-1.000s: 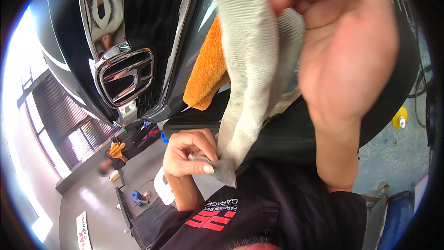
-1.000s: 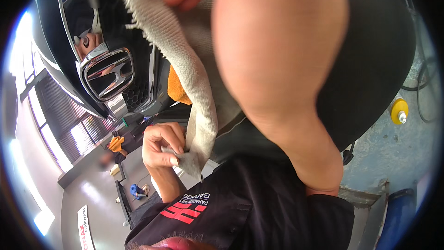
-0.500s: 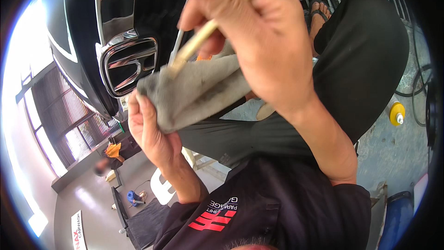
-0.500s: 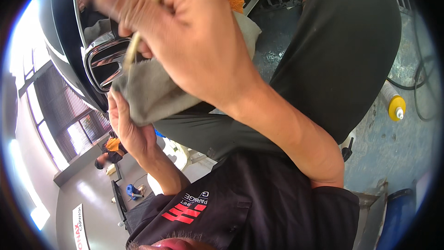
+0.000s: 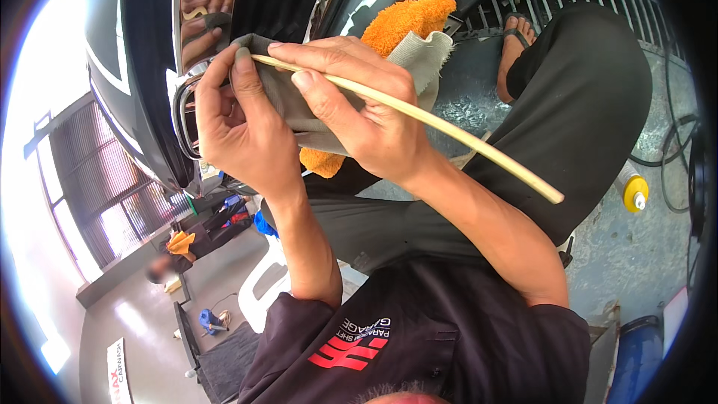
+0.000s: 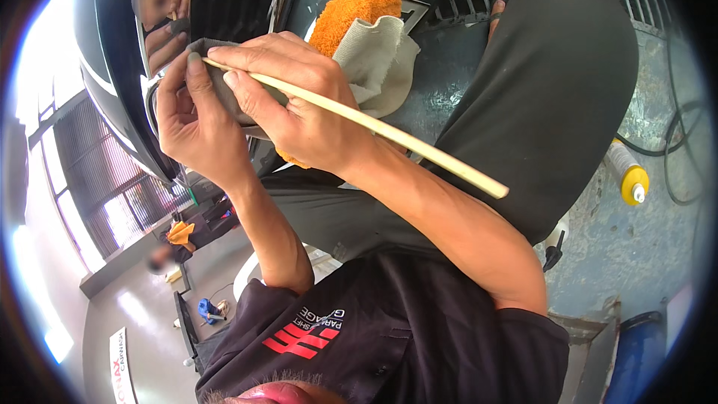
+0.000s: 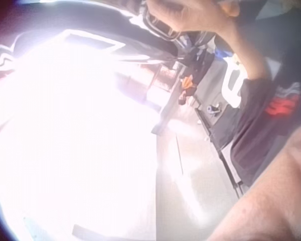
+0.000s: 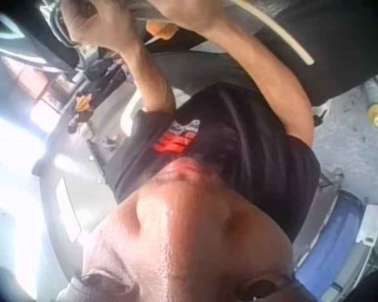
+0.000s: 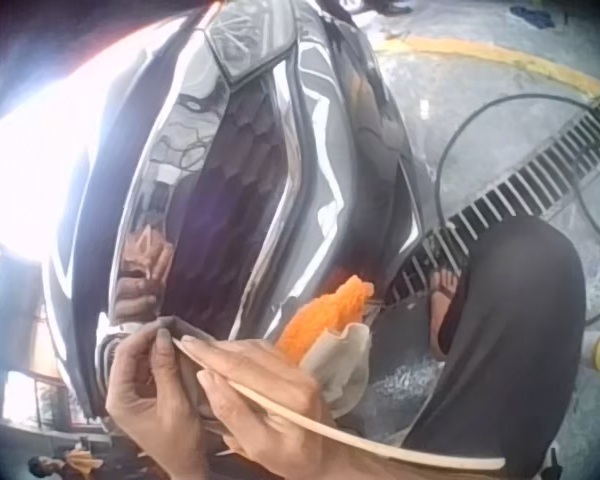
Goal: The person cleans the front grille of a dark-colored car using a wooden stick wrapped in a cloth and an orange microfiber towel. They repeatedly insert the stick into the grille crevices to remove debris and wipe the surrounding chrome trim.
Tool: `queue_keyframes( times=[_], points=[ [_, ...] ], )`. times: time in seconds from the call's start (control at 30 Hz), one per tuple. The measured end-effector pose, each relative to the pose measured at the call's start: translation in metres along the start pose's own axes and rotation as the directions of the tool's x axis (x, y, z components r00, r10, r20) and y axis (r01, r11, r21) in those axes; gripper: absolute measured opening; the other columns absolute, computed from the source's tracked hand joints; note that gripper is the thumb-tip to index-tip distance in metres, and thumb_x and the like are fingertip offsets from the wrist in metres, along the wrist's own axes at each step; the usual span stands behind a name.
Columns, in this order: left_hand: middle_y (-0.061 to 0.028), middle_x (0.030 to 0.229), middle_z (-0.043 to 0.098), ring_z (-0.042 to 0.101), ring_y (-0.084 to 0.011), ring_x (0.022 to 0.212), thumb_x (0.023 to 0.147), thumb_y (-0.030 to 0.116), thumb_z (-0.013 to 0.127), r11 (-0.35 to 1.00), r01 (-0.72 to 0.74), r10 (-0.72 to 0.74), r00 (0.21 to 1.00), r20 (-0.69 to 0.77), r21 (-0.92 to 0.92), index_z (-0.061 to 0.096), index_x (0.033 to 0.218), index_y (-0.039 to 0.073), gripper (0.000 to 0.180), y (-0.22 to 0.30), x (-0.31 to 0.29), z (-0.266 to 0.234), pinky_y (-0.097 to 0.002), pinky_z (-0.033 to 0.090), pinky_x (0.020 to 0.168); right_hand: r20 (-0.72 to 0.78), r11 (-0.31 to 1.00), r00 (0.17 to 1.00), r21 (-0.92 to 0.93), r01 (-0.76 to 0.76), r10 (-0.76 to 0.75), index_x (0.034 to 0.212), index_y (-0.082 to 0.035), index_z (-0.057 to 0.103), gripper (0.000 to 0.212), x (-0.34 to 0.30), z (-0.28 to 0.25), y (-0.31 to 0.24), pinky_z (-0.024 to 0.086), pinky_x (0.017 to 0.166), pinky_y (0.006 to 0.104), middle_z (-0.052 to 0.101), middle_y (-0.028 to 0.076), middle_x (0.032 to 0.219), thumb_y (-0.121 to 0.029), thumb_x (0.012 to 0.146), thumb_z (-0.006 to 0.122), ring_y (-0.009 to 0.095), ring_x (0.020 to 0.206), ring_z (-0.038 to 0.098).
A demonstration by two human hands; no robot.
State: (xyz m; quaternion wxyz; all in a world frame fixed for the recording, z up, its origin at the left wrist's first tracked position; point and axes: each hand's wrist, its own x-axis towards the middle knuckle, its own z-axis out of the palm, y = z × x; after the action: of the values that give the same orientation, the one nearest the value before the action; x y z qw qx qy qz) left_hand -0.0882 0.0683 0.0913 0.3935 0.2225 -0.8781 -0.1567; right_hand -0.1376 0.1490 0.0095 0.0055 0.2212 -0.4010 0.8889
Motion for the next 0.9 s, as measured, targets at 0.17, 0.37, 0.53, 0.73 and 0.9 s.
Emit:
queue_keyframes(
  times=[0.17,0.37,0.53,0.73,0.9],
  points=[
    [-0.0050,0.099,0.068,0.060,-0.0112,0.080,0.099,0.005,0.079,0.936,-0.135,0.145,0.989,-0.007,0.325,0.081,0.106,0.002,0.008,-0.006,0.000,-0.002,-0.0248,0.046,0.063,-0.081,0.977,0.984,0.157,-0.144,0.158,0.121,0.005,0.077,0.022,-0.007,0.016,0.008,0.060,0.085,0.0342,0.080,0.017,0.109,-0.005,0.104,0.068,0.026,0.099,0.076],
    [-0.0068,0.098,0.068,0.060,-0.0125,0.077,0.099,0.004,0.078,0.943,-0.105,0.128,0.990,-0.055,0.317,0.081,0.107,0.000,0.009,-0.014,0.002,-0.004,-0.0266,0.045,0.063,-0.101,0.824,0.885,0.424,-0.375,0.454,0.113,0.005,0.077,0.018,-0.009,0.027,0.002,0.059,0.079,0.0315,0.078,0.015,0.100,-0.008,0.107,0.066,0.019,0.090,0.076],
    [-0.0061,0.099,0.067,0.056,-0.0072,0.071,0.099,0.001,0.078,0.954,-0.064,0.087,0.994,-0.068,0.292,0.081,0.109,0.000,0.011,-0.014,0.003,-0.008,-0.0223,0.044,0.061,-0.062,0.987,0.986,0.057,-0.148,0.152,0.114,0.005,0.075,0.020,0.002,0.017,0.003,0.059,0.084,0.0293,0.077,0.012,0.105,-0.010,0.109,0.064,0.017,0.095,0.075],
    [-0.0058,0.101,0.067,0.055,-0.0035,0.069,0.097,0.000,0.081,0.963,-0.044,0.068,0.994,-0.081,0.266,0.081,0.112,-0.001,0.015,-0.014,0.006,-0.003,-0.0198,0.044,0.059,-0.074,0.979,0.979,0.082,-0.184,0.190,0.118,0.004,0.078,0.019,-0.001,0.030,0.018,0.059,0.085,0.0310,0.079,0.014,0.105,-0.004,0.105,0.068,0.021,0.096,0.076],
    [-0.0074,0.103,0.071,0.068,-0.0056,0.079,0.097,-0.005,0.079,0.990,0.067,-0.056,0.994,-0.095,0.121,0.075,0.120,-0.005,0.023,-0.013,-0.002,-0.003,-0.0166,0.052,0.063,-0.082,0.982,0.981,0.087,-0.170,0.177,0.120,0.005,0.078,0.020,-0.002,0.040,0.023,0.059,0.087,0.0329,0.080,0.016,0.112,-0.002,0.103,0.069,0.023,0.100,0.077]
  ],
)
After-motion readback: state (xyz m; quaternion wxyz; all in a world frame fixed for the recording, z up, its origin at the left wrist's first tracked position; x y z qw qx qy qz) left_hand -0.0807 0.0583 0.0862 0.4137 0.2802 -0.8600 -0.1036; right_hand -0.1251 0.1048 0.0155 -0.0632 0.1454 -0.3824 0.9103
